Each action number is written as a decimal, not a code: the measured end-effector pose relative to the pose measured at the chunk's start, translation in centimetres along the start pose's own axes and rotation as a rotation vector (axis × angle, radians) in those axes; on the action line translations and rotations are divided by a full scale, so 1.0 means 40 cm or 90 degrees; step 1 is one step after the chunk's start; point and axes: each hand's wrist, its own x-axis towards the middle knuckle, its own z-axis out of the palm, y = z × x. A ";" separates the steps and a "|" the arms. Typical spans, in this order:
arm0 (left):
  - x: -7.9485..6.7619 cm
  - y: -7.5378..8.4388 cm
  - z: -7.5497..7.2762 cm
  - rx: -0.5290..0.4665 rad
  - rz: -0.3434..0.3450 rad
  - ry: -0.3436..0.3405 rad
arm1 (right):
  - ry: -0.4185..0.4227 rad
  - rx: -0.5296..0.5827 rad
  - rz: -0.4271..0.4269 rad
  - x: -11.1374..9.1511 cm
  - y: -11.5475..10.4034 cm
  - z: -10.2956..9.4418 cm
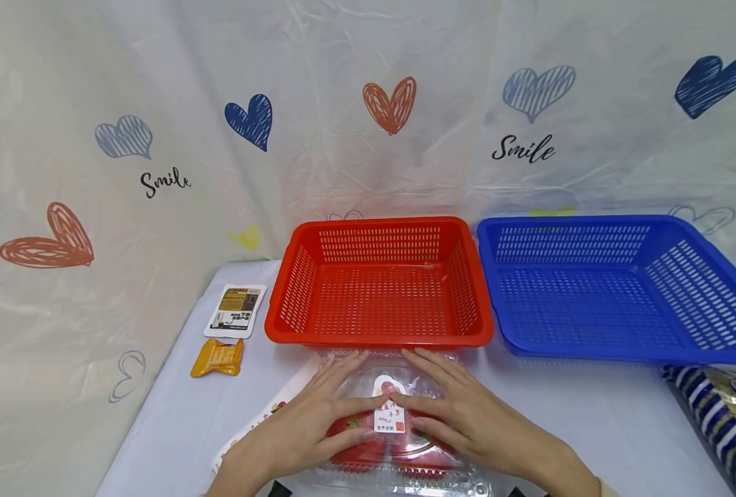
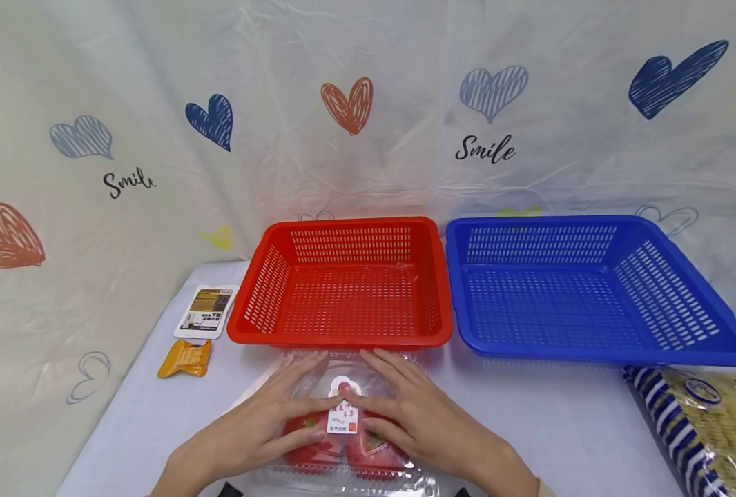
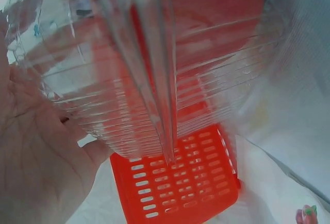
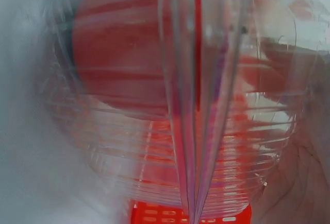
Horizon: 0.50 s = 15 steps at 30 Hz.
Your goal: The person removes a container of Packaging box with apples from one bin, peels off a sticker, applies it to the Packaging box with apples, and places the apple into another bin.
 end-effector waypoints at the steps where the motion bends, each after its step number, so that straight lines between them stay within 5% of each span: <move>1: 0.000 0.000 -0.002 -0.001 0.002 0.000 | -0.002 0.002 -0.002 0.000 0.001 -0.001; 15: -0.002 -0.007 -0.014 -0.026 0.007 -0.044 | -0.038 0.003 -0.049 -0.006 0.010 -0.017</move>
